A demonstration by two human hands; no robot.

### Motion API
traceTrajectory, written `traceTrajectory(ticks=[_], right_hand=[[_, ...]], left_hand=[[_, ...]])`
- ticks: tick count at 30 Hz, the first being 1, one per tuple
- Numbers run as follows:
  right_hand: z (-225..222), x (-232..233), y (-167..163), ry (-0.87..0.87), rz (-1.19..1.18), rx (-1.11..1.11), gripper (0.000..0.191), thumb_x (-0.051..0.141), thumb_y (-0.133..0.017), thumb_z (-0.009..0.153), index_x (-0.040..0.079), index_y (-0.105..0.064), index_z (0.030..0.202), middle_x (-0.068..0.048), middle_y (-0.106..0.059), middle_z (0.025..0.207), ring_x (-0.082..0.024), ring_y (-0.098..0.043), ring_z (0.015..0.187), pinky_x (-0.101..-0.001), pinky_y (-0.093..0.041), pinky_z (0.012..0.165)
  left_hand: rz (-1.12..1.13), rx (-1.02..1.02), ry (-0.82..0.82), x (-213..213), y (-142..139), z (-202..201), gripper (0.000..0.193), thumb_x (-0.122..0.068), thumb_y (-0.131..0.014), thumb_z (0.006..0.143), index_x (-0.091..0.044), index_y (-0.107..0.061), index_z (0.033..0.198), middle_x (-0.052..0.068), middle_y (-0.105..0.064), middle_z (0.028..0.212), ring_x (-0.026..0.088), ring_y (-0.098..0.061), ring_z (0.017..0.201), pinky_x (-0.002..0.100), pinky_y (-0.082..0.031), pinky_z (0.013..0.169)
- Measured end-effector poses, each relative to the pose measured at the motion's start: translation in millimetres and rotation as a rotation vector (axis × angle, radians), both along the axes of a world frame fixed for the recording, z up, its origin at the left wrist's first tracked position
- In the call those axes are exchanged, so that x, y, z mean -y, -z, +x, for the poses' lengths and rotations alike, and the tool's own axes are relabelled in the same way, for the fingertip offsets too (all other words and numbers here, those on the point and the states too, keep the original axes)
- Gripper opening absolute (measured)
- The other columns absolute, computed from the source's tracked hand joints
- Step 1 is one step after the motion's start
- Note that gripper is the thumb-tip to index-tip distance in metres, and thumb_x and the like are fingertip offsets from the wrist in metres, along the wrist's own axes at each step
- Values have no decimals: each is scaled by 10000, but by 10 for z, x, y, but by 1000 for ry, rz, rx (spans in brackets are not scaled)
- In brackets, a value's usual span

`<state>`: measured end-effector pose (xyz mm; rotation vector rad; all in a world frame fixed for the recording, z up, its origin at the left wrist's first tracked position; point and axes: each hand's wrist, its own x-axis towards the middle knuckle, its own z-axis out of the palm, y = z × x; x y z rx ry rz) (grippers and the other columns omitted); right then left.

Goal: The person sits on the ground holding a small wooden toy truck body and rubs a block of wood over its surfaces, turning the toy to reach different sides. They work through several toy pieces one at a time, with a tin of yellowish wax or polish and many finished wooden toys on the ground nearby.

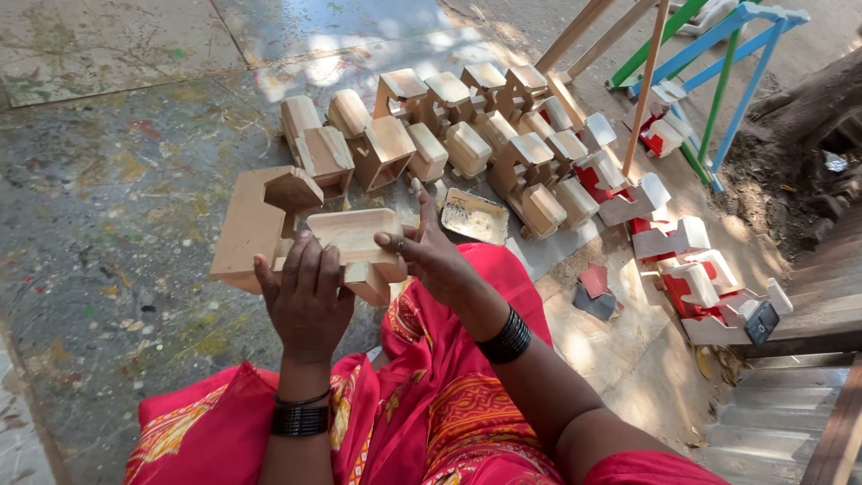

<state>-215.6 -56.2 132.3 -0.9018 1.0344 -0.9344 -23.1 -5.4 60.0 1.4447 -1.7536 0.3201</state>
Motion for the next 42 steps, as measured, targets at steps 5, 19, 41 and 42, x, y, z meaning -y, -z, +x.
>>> traceTrajectory(ticks=[5,19,41,42], right_hand=[[2,51,71,-26,-46,94,1283,167,-864,784,229,65,1667,-184,-647,1130,-271,-671,1016,-408,-582,855],[-267,122,77,87,9,391,944,69,-695,852,179,-182,1638,-113,-476,1429,-312,-570,1296,-507,-521,1029],[-144,88,587,-39,375,507,569,449,-698,880,150,-592,1352,-101,-614,1376,-342,-564,1298,-651,-432,1077],[-105,92,613,-28,393,507,555,453,-685,881,158,-602,1343,-98,-617,1383,-332,-565,1302,-640,-429,1081]], left_hand=[[-76,69,-9,-32,-32,-23,236,-280,-641,1061,-156,-590,1256,54,-658,1315,236,-579,1380,608,-159,1253],[13,-817,-13,-698,-183,-246,594,-117,-716,847,-41,-411,1352,162,-457,1371,330,-466,1350,457,-365,1206],[398,-2010,656,-269,105,-254,719,48,-467,739,-28,-546,1450,43,-613,1356,140,-533,1281,315,-375,1076],[388,-2018,669,-270,97,-237,731,51,-471,739,-26,-545,1463,51,-611,1339,152,-532,1266,330,-376,1080]])
